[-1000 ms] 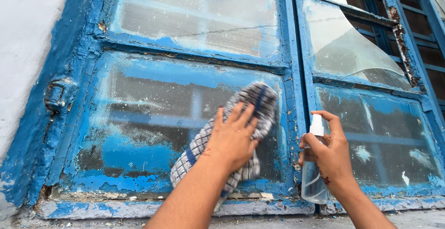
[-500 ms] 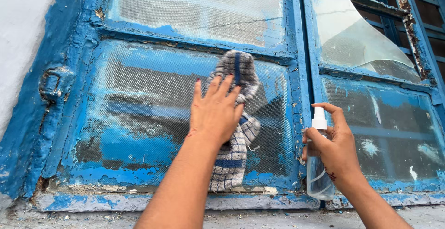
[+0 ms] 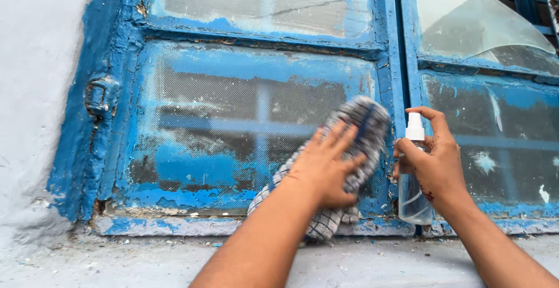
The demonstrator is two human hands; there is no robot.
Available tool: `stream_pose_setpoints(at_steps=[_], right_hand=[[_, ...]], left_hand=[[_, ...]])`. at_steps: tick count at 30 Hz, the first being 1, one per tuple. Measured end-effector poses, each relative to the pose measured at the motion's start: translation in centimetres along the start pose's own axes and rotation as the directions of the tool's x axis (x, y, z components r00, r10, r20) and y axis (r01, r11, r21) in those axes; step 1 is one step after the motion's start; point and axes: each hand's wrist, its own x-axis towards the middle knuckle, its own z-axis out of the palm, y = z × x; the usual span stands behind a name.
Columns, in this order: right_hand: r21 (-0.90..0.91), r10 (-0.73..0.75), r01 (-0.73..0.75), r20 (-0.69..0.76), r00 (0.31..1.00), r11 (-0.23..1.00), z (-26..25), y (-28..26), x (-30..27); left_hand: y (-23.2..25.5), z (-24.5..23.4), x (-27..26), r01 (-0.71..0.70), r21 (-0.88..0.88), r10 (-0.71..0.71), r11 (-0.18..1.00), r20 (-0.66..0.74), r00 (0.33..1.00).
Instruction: The person sprays a liquid from a bottle onto a blue-framed window pane and wipes the glass with a cloth.
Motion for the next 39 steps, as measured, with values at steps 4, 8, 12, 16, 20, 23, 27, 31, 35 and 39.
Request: stream_pose_setpoints(at_steps=[4, 8, 12, 16, 20, 23, 27, 31, 35, 39], right_hand=[[-0.075, -0.016, 0.015, -0.011, 1.000, 0.997, -0.4, 0.3, 0.2], [-0.091, -0.011, 0.007, -0.041, 0.999, 0.996, -0.7, 0.3, 0.4], [-0.123, -0.030, 0.026, -0.024, 0.999, 0.992, -0.4, 0.2, 0.0], [-0.249, -0.015, 0.018, 0.014, 1.000, 0.968, -0.6, -0.5, -0.7], [-0.405, -0.067, 0.068, 0.015, 0.998, 0.912, -3.6, -0.2, -1.4], [-0.500, -0.036, 0.001, -0.059, 0.998, 0.866, -6.4, 1.3, -1.8], [-0.572, 0.076, -0.088, -0.046, 0.996, 0.816, -8.2, 2.8, -1.3], [-0.601, 0.174, -0.165, -0.043, 0.984, 0.782, -8.3, 3.1, -1.2], [-0.655, 0.205, -0.168, -0.020, 0.979, 0.737, -8.9, 3.3, -0.7], [-0.712, 0.138, -0.138, -0.058, 0.989, 0.688, -10.0, 3.0, 0.7]], left_hand=[[-0.4, -0.1, -0.1, -0.061, 0.035, 0.060, 0.998, 0.025, 0.998], [-6.7, -1.0, -2.3, 0.165, -0.014, -0.165, 0.986, -0.028, 0.986], [-10.5, -0.7, -7.1, 0.325, -0.149, -0.349, 0.934, -0.179, 0.920], [-10.6, -0.4, -7.3, 0.341, -0.158, -0.369, 0.927, -0.207, 0.906], [-10.3, -0.4, -7.4, 0.354, -0.157, -0.381, 0.922, -0.210, 0.900], [-9.8, -0.5, -7.5, 0.379, -0.167, -0.406, 0.910, -0.179, 0.896], [-9.4, -0.6, -7.5, 0.383, -0.152, -0.406, 0.911, -0.169, 0.898], [-9.3, -0.8, -7.5, 0.387, -0.152, -0.408, 0.910, -0.151, 0.900], [-9.1, -0.8, -7.7, 0.391, -0.166, -0.416, 0.905, -0.150, 0.897], [-9.0, -1.1, -7.7, 0.405, -0.177, -0.429, 0.897, -0.122, 0.895]])
